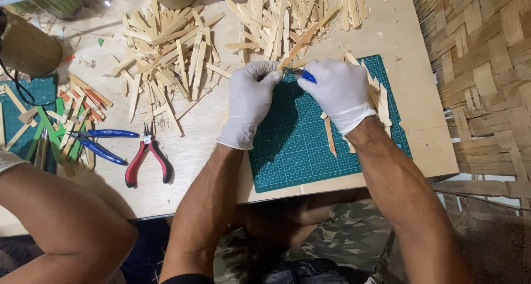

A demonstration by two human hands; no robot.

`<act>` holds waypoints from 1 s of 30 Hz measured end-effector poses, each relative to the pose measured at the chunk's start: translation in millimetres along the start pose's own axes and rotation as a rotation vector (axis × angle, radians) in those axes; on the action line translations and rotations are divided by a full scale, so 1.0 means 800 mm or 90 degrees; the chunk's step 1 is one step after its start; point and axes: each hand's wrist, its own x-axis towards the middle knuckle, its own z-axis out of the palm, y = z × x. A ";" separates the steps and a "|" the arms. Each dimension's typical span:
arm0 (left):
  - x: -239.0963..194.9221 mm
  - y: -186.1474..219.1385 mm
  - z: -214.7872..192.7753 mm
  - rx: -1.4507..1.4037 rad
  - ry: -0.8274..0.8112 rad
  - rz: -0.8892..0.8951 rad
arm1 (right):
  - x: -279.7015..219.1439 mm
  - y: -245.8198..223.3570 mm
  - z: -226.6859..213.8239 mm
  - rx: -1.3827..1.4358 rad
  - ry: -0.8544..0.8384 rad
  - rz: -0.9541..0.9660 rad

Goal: Trimming small bamboo sticks using side cutters in a workshop setting.

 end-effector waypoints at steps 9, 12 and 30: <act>-0.001 0.016 -0.007 -0.040 -0.005 -0.010 | 0.003 0.005 0.008 -0.112 0.153 -0.064; 0.003 0.008 -0.004 -0.047 0.002 -0.018 | 0.008 0.005 0.002 -0.010 0.182 -0.081; -0.013 0.025 0.013 -0.055 -0.087 -0.048 | 0.036 -0.020 -0.060 0.906 0.142 0.543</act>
